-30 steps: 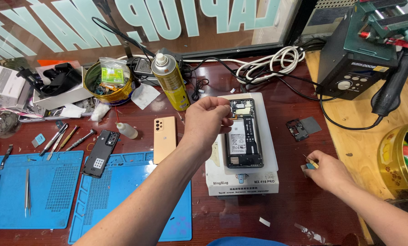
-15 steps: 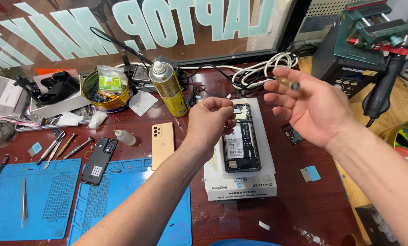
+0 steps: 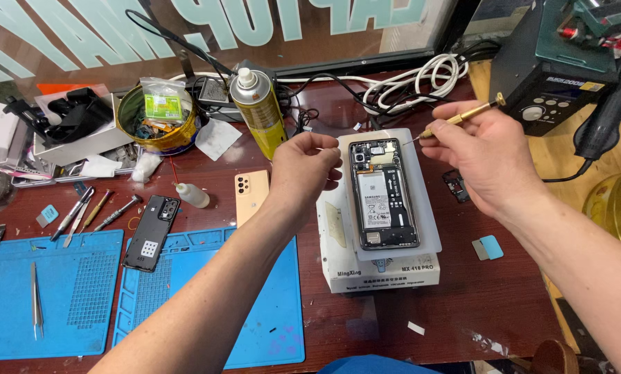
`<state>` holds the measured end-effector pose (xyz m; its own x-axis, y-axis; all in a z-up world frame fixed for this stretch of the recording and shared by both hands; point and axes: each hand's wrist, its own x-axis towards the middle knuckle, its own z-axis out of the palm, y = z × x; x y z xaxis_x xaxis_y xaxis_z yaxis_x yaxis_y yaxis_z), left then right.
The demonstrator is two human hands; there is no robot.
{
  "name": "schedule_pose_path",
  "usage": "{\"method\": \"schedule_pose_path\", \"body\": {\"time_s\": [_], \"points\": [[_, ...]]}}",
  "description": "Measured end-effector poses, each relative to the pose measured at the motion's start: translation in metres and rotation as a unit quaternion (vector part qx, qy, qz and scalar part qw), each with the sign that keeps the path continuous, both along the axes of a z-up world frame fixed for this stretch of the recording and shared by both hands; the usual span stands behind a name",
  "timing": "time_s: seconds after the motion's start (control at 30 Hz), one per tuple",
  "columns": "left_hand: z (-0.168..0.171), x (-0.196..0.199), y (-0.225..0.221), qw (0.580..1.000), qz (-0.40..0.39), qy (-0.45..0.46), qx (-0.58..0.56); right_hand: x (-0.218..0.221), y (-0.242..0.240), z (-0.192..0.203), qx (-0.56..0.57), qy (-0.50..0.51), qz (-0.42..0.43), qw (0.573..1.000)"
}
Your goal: The person uses a screwdriver to remove screws from the back of a disassembled smartphone. They then use tweezers to lift and remove a metal shielding plate from the internal components.
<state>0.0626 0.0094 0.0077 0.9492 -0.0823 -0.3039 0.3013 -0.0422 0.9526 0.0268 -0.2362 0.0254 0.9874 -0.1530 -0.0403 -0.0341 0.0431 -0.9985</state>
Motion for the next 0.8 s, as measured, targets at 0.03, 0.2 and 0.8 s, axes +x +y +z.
{"method": "schedule_pose_path", "body": {"time_s": [0.03, 0.2, 0.8], "points": [[-0.001, -0.004, -0.003, 1.0, -0.01, 0.003, 0.013, 0.001, 0.001, 0.001, 0.0, 0.003, 0.0, 1.0], [0.0, -0.024, -0.009, 0.984, -0.061, 0.018, 0.166, 0.006, 0.0, 0.012, -0.005, 0.026, 0.014, 1.0], [0.006, -0.04, -0.017, 0.964, -0.071, -0.05, 0.252, 0.004, 0.041, 0.025, -0.026, 0.221, 0.084, 0.971]]}}
